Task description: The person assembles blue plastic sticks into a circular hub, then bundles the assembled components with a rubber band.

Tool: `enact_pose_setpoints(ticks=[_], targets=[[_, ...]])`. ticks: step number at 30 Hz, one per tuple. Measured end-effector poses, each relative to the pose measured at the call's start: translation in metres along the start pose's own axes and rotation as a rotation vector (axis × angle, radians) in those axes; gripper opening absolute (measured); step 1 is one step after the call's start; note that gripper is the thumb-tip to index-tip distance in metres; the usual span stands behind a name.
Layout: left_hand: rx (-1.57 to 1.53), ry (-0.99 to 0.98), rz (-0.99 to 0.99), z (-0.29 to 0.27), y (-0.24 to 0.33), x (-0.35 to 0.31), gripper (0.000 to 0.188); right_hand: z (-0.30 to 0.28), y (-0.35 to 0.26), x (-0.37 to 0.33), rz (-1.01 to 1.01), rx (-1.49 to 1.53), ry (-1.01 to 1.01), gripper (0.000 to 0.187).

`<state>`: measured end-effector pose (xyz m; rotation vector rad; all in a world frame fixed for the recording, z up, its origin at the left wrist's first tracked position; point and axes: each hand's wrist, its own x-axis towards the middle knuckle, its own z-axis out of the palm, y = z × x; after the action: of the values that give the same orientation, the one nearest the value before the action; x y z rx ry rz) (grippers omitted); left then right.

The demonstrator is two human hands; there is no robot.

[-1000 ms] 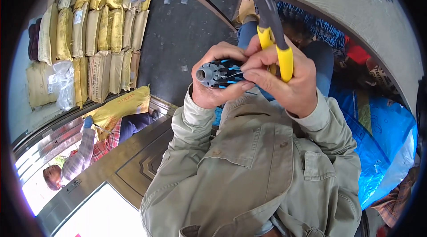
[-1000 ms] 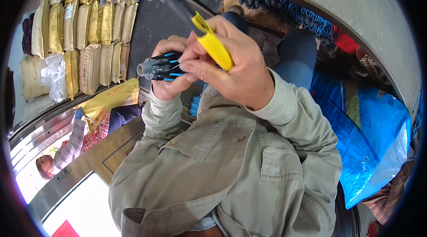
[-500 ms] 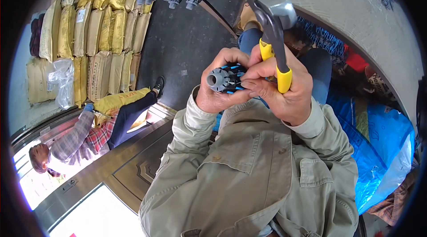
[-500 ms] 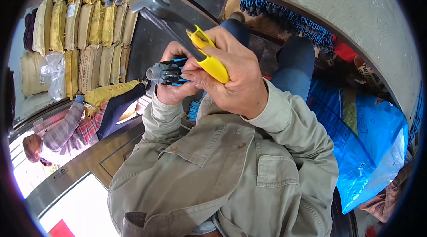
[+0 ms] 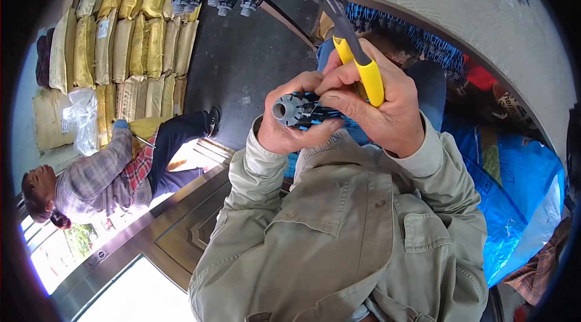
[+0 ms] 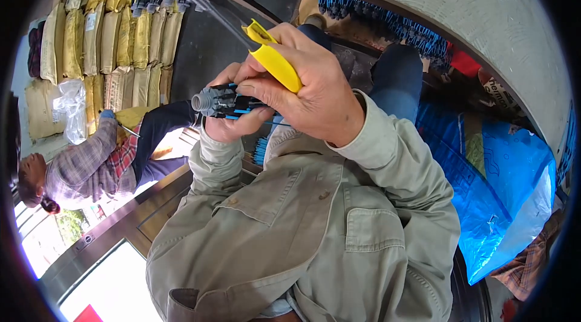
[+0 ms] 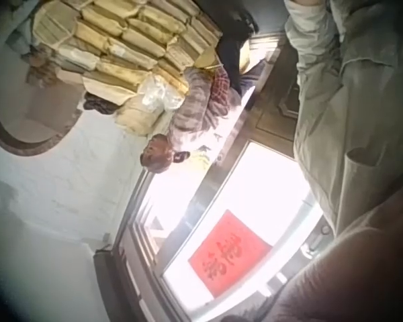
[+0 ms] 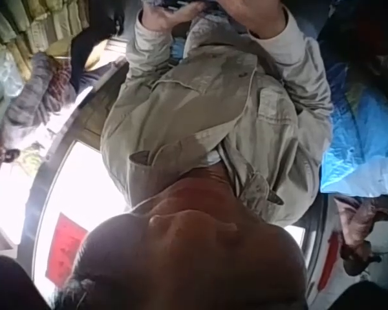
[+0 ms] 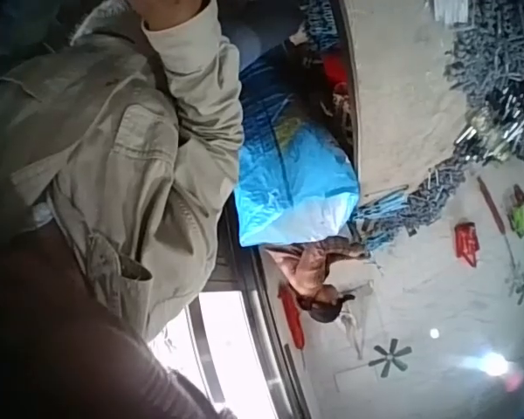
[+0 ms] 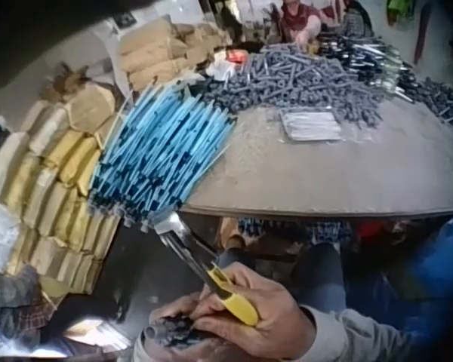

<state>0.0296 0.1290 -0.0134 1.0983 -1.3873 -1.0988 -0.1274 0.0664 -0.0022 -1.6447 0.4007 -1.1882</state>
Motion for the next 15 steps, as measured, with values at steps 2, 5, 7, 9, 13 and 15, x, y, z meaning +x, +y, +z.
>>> enact_pose_setpoints(ticks=[2,5,7,9,13,15], targets=[[-0.016,0.0,0.014,0.005,-0.008,-0.001,0.031,-0.002,0.002,-0.007,0.022,0.022,0.011,0.015],[-0.055,0.0,0.04,0.007,-0.016,-0.006,0.031,-0.002,0.006,-0.012,0.023,0.049,-0.003,0.015],[0.066,-0.006,0.035,0.003,-0.01,-0.005,0.03,0.0,0.006,-0.007,0.005,0.076,-0.03,0.015],[0.125,-0.01,0.028,-0.003,-0.01,-0.005,0.03,0.005,0.008,-0.002,-0.002,0.073,-0.039,0.015],[-0.15,0.062,-0.093,-0.005,-0.012,-0.004,0.03,0.008,0.012,0.007,-0.044,0.043,-0.081,0.017],[0.044,0.04,-0.028,-0.005,-0.004,-0.001,0.029,0.007,0.011,0.01,-0.087,0.001,-0.115,0.019]])
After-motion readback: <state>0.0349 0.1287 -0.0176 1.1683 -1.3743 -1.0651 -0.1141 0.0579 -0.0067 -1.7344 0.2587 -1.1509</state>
